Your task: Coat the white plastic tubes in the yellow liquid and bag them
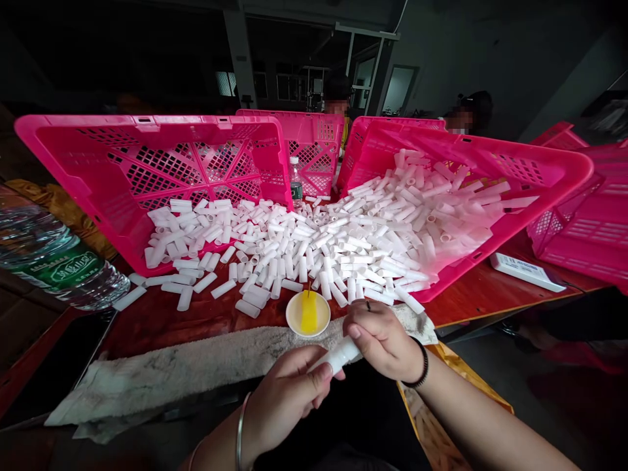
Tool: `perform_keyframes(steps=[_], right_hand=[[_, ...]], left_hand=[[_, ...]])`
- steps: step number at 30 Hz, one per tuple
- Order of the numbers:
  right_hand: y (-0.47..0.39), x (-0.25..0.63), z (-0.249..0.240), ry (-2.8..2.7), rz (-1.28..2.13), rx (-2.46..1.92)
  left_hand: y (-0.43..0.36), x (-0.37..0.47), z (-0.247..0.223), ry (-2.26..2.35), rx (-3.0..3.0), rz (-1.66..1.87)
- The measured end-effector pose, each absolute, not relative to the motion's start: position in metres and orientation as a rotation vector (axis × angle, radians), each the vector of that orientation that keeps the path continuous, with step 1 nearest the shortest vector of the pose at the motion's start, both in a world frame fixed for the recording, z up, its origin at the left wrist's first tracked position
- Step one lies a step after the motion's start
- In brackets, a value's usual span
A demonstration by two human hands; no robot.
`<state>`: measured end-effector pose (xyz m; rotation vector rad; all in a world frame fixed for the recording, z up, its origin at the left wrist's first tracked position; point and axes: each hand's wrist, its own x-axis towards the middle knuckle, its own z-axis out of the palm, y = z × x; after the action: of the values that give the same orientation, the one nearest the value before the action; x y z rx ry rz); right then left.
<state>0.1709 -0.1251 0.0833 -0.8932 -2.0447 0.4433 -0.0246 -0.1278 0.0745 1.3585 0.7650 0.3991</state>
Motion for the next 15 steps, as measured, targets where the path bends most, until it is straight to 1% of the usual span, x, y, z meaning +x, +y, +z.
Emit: perform_keyframes(steps=[2,5,7,11,13,15], right_hand=[[-0.123,0.166,0.081,-2.039,0.448,-0.864],[-0.126,0.154,0.075,-1.967,0.493,-1.021],[-0.130,0.148,0.070,-1.886,0.539,-1.161],[-0.147,0.163,0.072,-1.886,0.655,-1.290],[-0.162,0.190,0.075,-1.955,0.616,-1.390],[-0.178,0.225,0.073,-1.986,0.471,-1.640]], left_hand=[[-0.132,-0.021,0.076,0.761,1.224,0.398],[-0.137,-0.014,0.075,0.931,1.430,0.578],[-0.141,-0.008,0.072,0.987,1.482,0.615],[-0.144,-0.007,0.063,0.817,1.259,0.342],[-0.136,-0.021,0.059,0.809,1.487,0.329],[-0.115,-0.046,0.055,0.981,1.889,0.454]])
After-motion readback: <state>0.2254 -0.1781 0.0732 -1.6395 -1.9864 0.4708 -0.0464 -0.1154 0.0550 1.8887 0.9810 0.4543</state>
